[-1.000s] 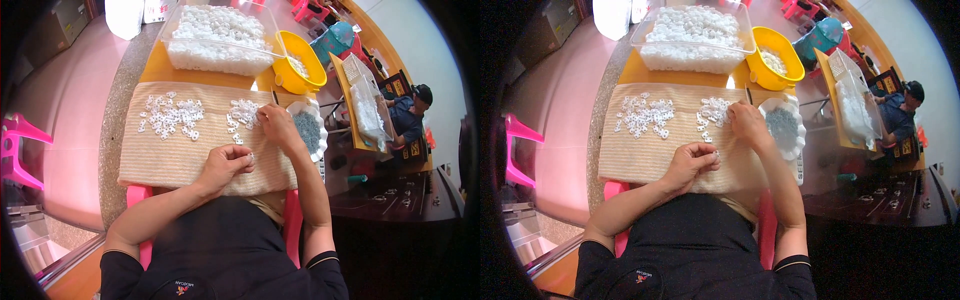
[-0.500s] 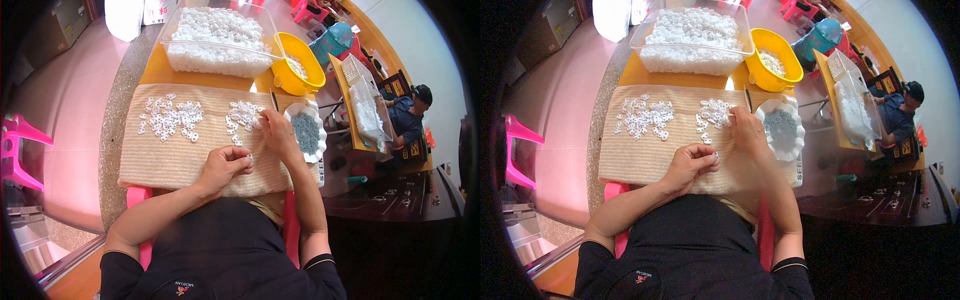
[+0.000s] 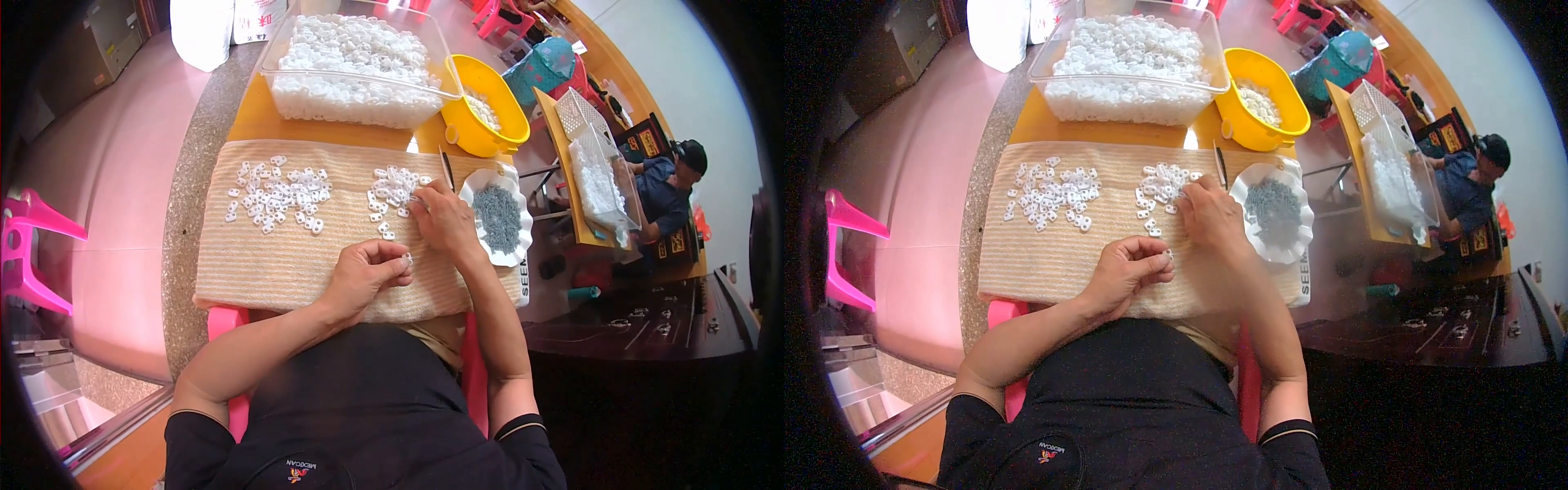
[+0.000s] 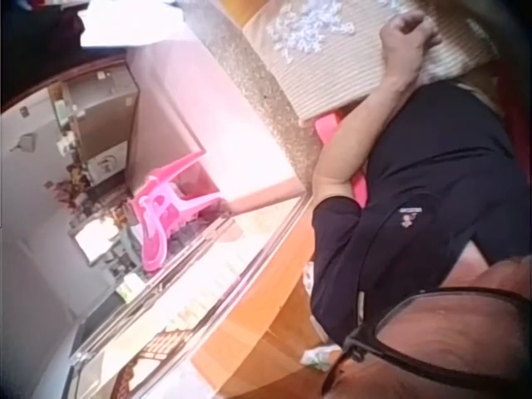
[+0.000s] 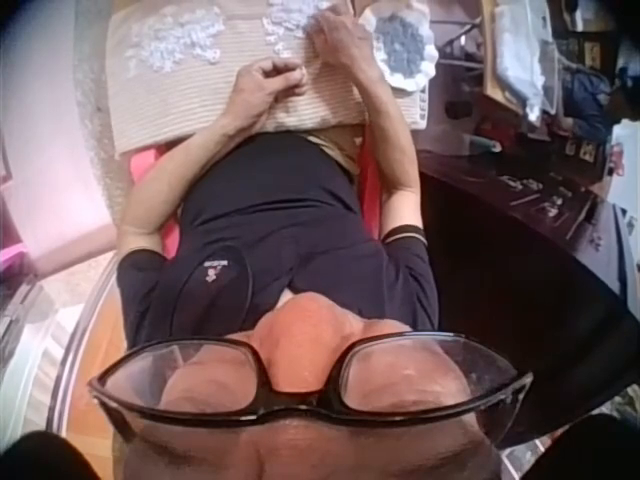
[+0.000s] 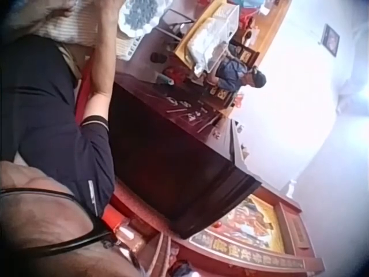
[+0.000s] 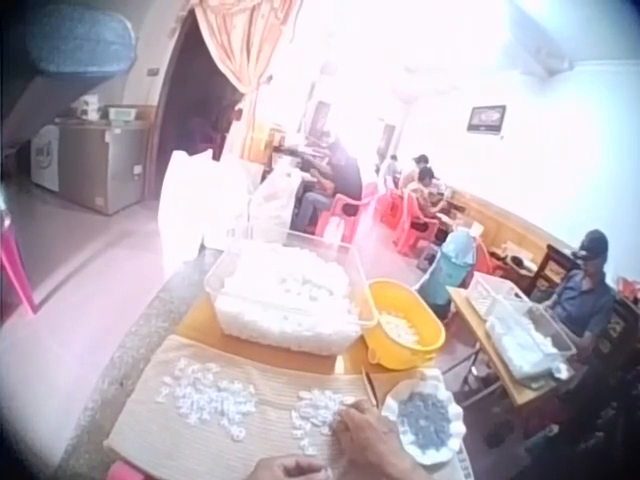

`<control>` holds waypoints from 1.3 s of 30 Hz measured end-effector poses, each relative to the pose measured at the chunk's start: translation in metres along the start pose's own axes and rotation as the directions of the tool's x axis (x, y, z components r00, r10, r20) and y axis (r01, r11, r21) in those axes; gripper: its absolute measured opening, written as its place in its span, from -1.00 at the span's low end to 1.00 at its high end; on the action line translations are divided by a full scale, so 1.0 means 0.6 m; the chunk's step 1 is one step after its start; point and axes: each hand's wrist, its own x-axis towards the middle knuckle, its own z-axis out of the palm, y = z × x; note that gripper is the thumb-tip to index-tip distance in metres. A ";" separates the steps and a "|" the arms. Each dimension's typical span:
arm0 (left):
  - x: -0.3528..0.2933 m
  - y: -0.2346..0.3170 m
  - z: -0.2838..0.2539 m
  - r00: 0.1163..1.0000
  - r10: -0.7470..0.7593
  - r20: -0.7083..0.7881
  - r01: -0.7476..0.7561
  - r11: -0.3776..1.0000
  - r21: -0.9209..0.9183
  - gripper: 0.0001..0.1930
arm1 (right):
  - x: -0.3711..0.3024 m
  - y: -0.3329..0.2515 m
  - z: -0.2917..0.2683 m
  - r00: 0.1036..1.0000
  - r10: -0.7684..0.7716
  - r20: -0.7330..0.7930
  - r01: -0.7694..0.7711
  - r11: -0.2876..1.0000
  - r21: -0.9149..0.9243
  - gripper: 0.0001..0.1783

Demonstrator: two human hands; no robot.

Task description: The person is manually assembling small white plastic components by inserting grey metal pins into them.

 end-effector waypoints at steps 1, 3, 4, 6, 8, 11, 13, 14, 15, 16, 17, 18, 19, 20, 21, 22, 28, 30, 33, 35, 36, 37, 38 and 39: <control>0.000 0.000 0.000 1.000 0.000 0.002 0.000 1.000 0.000 -0.87 | -0.002 0.001 0.000 1.000 -0.001 -0.001 0.001 1.000 -0.001 -0.78; 0.000 0.000 -0.001 1.000 0.001 -0.001 -0.001 1.000 0.006 -0.87 | -0.005 0.005 0.003 0.995 -0.048 -0.085 0.059 0.990 0.128 -0.81; 0.000 0.000 -0.001 1.000 0.000 -0.004 0.000 1.000 0.012 -0.87 | -0.005 0.004 0.004 0.995 -0.050 -0.086 0.061 0.990 0.128 -0.81; 0.000 -0.001 -0.003 1.000 -0.007 0.001 0.007 1.000 0.016 -0.85 | -0.006 0.004 0.003 0.989 -0.054 -0.141 0.082 0.976 0.201 -0.83; 0.001 -0.001 -0.003 1.000 -0.013 0.006 0.013 1.000 0.021 -0.84 | -0.006 0.009 0.007 0.989 -0.042 -0.141 0.075 0.967 0.242 -0.82; 0.001 0.000 -0.003 1.000 -0.020 0.002 0.020 0.999 0.029 -0.84 | -0.005 0.015 0.009 0.983 -0.061 -0.173 0.109 0.954 0.280 -0.81; 0.000 0.002 -0.003 1.000 -0.021 0.000 0.021 1.000 0.020 -0.84 | -0.004 0.016 0.009 0.974 -0.093 -0.205 0.149 0.950 0.275 -0.81; 0.000 0.001 -0.003 1.000 -0.021 0.000 0.021 1.000 0.020 -0.84 | -0.004 0.017 0.010 0.973 -0.096 -0.211 0.155 0.946 0.286 -0.81; 0.000 0.001 -0.003 1.000 -0.020 0.002 0.020 1.000 0.015 -0.84 | -0.003 0.018 0.010 0.971 -0.098 -0.218 0.162 0.941 0.296 -0.82; 0.000 0.000 -0.003 1.000 -0.018 0.005 0.018 1.000 0.009 -0.85 | -0.003 0.018 0.011 0.971 -0.099 -0.218 0.162 0.941 0.296 -0.82; 0.001 0.000 -0.003 1.000 -0.018 0.006 0.018 1.000 0.009 -0.85 | -0.004 0.019 0.012 0.974 -0.073 -0.216 0.150 0.917 0.369 -0.82; 0.001 0.000 -0.003 1.000 -0.021 0.004 0.021 1.000 0.011 -0.85 | -0.005 0.019 0.012 0.976 -0.047 -0.212 0.138 0.887 0.440 -0.83; 0.001 0.000 -0.002 1.000 -0.023 0.003 0.023 1.000 0.013 -0.85 | -0.006 0.020 0.014 0.976 -0.047 -0.213 0.138 0.887 0.440 -0.83; 0.001 0.000 -0.002 1.000 -0.024 0.003 0.024 1.000 0.013 -0.85 | -0.008 0.021 0.014 0.983 -0.006 -0.185 0.104 0.844 0.526 -0.83; 0.000 0.001 -0.001 1.000 -0.023 0.006 0.023 1.000 0.008 -0.85 | -0.010 0.020 0.014 0.987 0.032 -0.154 0.069 0.792 0.606 -0.84; 0.000 0.001 -0.001 1.000 -0.022 0.010 0.022 1.000 0.003 -0.85 | -0.014 0.019 0.009 0.987 0.033 -0.155 0.068 0.793 0.605 -0.84; -0.002 0.002 -0.001 1.000 -0.018 0.003 0.018 1.000 0.005 -0.85 | -0.040 0.016 -0.007 0.978 0.160 0.132 -0.192 0.460 0.867 -0.87; -0.001 0.001 0.000 1.000 -0.020 -0.001 0.020 1.000 0.012 -0.85 | -0.053 0.015 -0.013 0.964 0.189 0.189 -0.241 0.310 0.920 -0.89; -0.002 0.002 0.000 1.000 -0.026 -0.011 0.027 0.999 0.020 -0.85 | -0.071 0.009 -0.023 0.943 0.243 0.229 -0.281 0.208 0.937 -0.84; -0.001 0.002 -0.001 0.999 -0.032 -0.017 0.032 0.999 0.021 -0.85 | -0.083 0.005 -0.026 0.941 0.243 0.237 -0.284 0.181 0.942 -0.80; -0.001 0.001 -0.002 1.000 -0.027 -0.014 0.028 0.999 0.016 -0.85 | -0.087 0.003 -0.024 0.939 0.240 0.245 -0.286 0.154 0.946 -0.76; -0.001 0.001 -0.003 1.000 -0.023 -0.012 0.023 1.000 0.010 -0.85 | -0.092 0.001 -0.022 0.939 0.241 0.246 -0.287 0.152 0.946 -0.76; -0.001 0.001 -0.002 1.000 -0.026 -0.011 0.026 1.000 0.011 -0.85 | -0.097 -0.001 -0.020 0.938 0.243 0.246 -0.289 0.158 0.944 -0.74; -0.002 0.003 0.000 1.000 -0.022 -0.008 0.022 1.000 0.004 -0.86 | -0.100 -0.003 -0.018 0.938 0.244 0.246 -0.290 0.164 0.943 -0.71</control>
